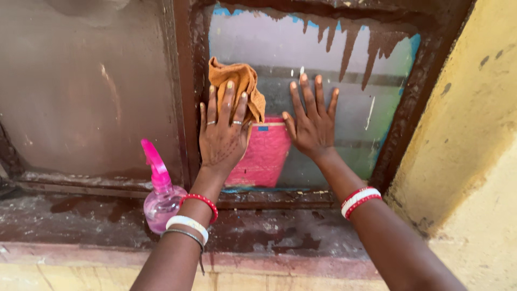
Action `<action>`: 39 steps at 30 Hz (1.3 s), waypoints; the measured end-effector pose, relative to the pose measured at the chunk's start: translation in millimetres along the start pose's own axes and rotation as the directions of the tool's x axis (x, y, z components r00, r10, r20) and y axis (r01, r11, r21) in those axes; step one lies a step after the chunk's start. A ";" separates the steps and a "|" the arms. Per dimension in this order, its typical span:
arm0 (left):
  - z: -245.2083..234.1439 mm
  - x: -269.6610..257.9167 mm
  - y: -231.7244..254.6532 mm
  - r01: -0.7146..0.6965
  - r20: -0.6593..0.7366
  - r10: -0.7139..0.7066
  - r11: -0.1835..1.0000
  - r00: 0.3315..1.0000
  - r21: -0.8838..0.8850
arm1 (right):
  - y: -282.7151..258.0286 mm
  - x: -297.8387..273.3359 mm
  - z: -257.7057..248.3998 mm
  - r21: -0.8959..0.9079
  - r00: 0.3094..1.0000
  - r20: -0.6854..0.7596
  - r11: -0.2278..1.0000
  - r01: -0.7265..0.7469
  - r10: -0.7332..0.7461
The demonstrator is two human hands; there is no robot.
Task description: The person cleans a window by wiping the glass panes with a cloth, then picks up a spray bottle and continues wiping the window surfaces with the cloth.
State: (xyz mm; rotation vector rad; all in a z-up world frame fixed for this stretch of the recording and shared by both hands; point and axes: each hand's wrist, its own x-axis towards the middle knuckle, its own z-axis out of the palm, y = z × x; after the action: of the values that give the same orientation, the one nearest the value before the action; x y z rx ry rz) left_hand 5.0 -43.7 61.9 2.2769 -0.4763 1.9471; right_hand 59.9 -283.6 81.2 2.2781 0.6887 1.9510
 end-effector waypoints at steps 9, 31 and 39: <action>18.8 -22.6 13.3 0.122 -0.085 -0.125 0.992 0.989 -0.036 | -8.6 0.8 -2.4 0.012 0.998 0.020 0.999 -0.053 0.052; 26.7 -11.7 40.9 0.132 0.030 -0.129 0.984 0.991 -0.118 | -20.6 -38.9 6.6 0.032 0.996 0.024 0.996 -0.087 0.086; 36.7 34.1 68.0 0.162 -0.101 -0.180 0.973 0.978 -0.162 | -20.2 -50.4 16.6 0.005 0.991 0.035 0.991 -0.132 0.132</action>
State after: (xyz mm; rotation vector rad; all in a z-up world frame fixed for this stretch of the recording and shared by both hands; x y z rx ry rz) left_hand 23.3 -124.0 80.8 2.0277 -0.3871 1.8759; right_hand 65.0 -280.3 24.7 2.4136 0.5562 1.9607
